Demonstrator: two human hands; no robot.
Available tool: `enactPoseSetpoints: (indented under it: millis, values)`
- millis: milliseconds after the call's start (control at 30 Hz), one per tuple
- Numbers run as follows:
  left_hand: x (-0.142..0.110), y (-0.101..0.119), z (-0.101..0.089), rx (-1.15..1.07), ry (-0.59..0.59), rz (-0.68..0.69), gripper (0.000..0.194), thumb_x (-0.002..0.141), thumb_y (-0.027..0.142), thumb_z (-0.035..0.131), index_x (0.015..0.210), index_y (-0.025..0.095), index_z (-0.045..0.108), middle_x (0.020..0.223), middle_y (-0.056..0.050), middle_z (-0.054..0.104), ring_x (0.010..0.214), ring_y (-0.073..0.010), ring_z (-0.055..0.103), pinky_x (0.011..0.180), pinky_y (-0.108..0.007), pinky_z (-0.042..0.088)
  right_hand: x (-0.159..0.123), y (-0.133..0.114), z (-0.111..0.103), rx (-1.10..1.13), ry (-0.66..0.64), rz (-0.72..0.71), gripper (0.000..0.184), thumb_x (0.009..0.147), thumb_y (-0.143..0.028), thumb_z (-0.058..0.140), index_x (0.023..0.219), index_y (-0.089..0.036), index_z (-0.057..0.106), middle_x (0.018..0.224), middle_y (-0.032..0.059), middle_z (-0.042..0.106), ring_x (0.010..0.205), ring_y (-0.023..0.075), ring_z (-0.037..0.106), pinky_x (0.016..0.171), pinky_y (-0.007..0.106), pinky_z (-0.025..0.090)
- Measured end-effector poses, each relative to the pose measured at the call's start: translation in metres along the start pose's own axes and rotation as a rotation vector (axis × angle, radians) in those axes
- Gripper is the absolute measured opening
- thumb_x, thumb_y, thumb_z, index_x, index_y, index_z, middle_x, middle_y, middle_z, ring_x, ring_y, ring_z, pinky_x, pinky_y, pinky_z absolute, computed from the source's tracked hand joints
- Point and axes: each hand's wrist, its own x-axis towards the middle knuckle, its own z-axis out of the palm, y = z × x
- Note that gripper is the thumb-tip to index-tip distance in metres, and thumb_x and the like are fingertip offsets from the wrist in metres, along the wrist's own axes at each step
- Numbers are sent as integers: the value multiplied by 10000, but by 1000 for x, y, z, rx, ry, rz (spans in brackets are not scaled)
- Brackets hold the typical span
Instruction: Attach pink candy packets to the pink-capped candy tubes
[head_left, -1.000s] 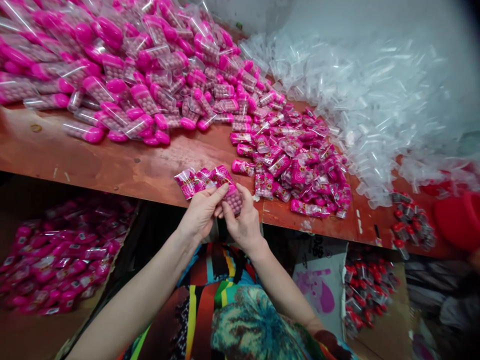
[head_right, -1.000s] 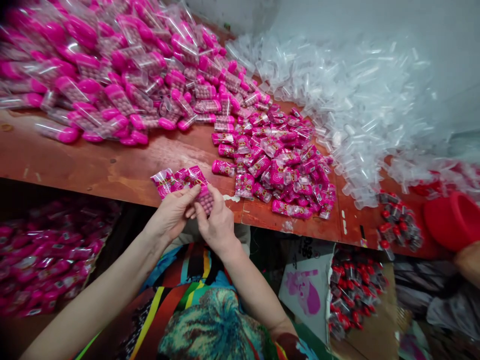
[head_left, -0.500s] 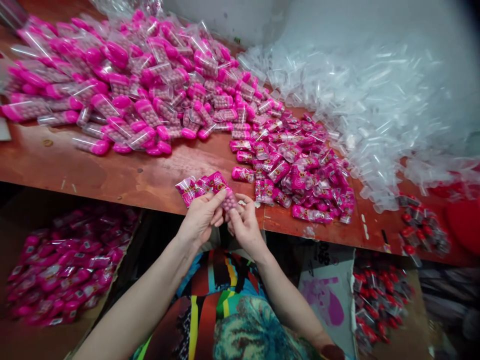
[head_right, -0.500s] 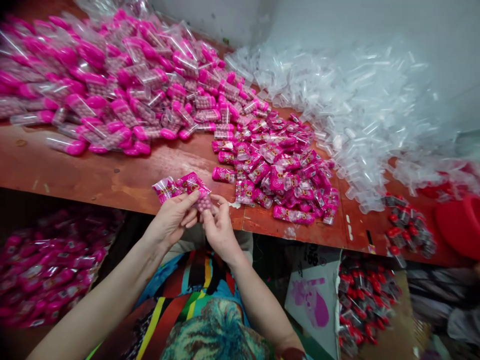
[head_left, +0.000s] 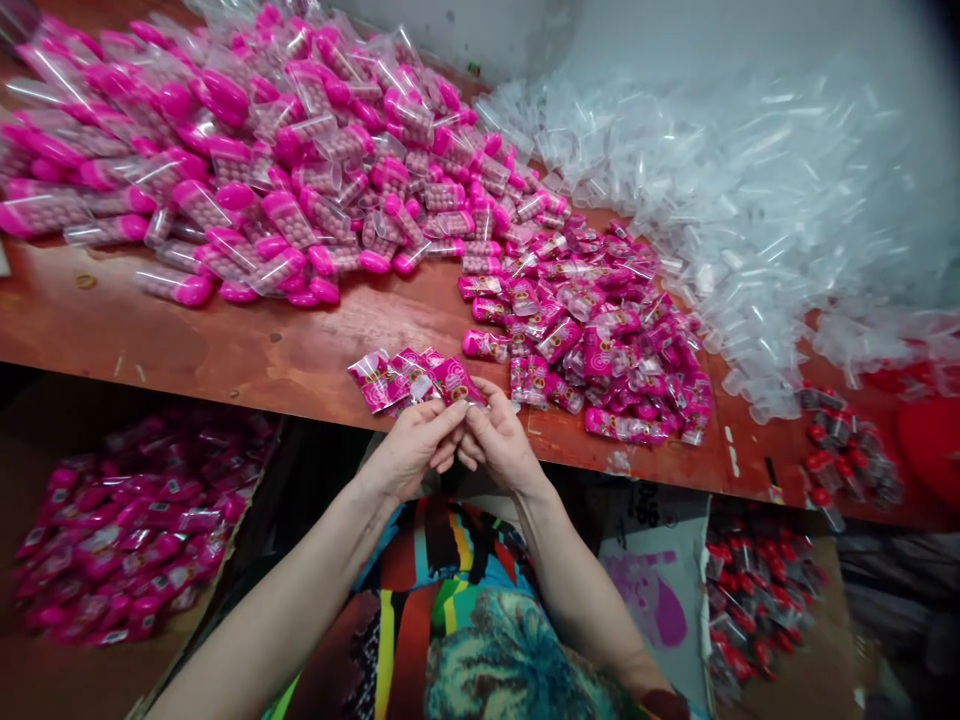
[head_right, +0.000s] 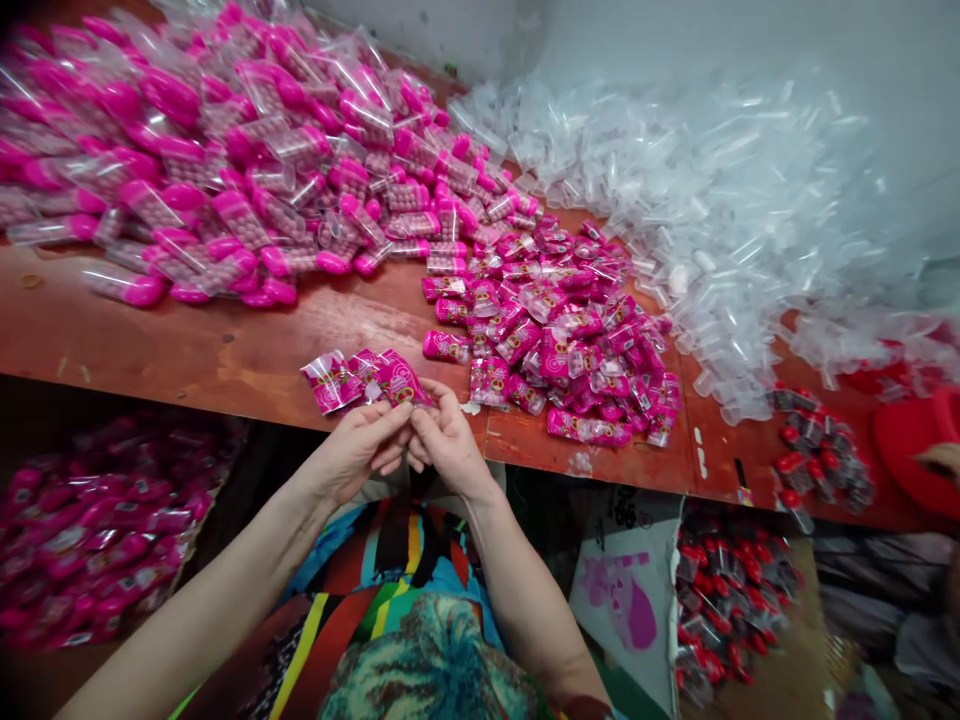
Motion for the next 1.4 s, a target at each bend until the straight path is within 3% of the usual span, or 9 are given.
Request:
enactPoseSetpoints:
  millis: [133, 233, 333, 400, 500, 633, 900, 1167, 1400]
  values:
    - [-2, 1, 1, 9, -100, -21, 334, 837, 423, 681, 677, 143, 596, 505, 20, 530, 340, -44, 388, 391, -189, 374, 1, -9, -8, -28, -32, 44, 323, 909, -426, 597, 1132, -252, 440, 594, -116, 526, 341, 35, 308, 364, 169, 349]
    - [-8, -1, 3, 16, -90, -20, 292, 857, 428, 655, 980, 165, 681, 730, -41, 682, 388, -67, 485, 419, -211, 413, 5, -32, -15, -173, 160, -105, 399, 942, -433, 534, 1271, -267, 383, 671, -84, 589, 367, 55, 354, 389, 195, 369]
    - [-12, -6, -1, 85, 29, -18, 317, 855, 408, 657, 1052, 162, 689, 901, -91, 731, 356, -44, 459, 389, -211, 390, 13, -49, -19, -589, 430, -312, 543, 956, -426, 508, 1428, -276, 284, 786, -28, 653, 477, 101, 494, 519, 253, 460]
    - [-11, -8, -6, 93, 93, 4, 305, 845, 394, 665, 1021, 146, 692, 916, -101, 739, 328, -33, 431, 353, -203, 350, 20, -47, -14, -963, 419, -361, 463, 961, -383, 500, 1394, -242, 415, 879, 30, 675, 673, 155, 615, 686, 304, 507]
    - [-6, -9, -11, 45, 157, 62, 346, 827, 378, 679, 1087, 150, 665, 809, -61, 730, 298, -43, 421, 314, -198, 313, 34, -30, 2, -1419, 261, -225, 324, 971, -359, 466, 1227, -213, 600, 1102, 106, 642, 895, 223, 655, 794, 341, 501]
    - [0, -7, -12, 17, 240, 70, 482, 819, 368, 689, 1224, 130, 583, 631, 0, 666, 266, -66, 418, 286, -195, 284, 48, -14, 17, -1687, 327, -23, 294, 996, -359, 411, 1097, -177, 619, 1097, 118, 609, 847, 222, 655, 693, 322, 487]
    - [-2, -6, -12, 7, 253, 67, 427, 882, 295, 612, 1250, 99, 522, 840, -91, 738, 289, -61, 457, 304, -205, 335, 49, -24, 9, -1739, 366, -5, 282, 996, -324, 400, 1155, -150, 555, 1127, 136, 622, 888, 250, 660, 716, 347, 473]
    - [-1, -7, -14, -16, 245, 81, 395, 880, 271, 613, 1226, 96, 533, 821, -84, 734, 293, -67, 468, 315, -208, 347, 40, -23, -5, -1653, 393, -47, 247, 994, -241, 362, 1062, -167, 588, 1063, 109, 638, 917, 230, 639, 764, 335, 459]
    - [1, -13, -11, 9, 237, 160, 314, 842, 331, 641, 1074, 121, 610, 620, 4, 649, 287, -73, 455, 315, -194, 307, 56, -18, 17, -1444, 191, -236, 274, 951, -384, 517, 1129, -196, 607, 1119, 79, 606, 954, 192, 619, 810, 300, 467]
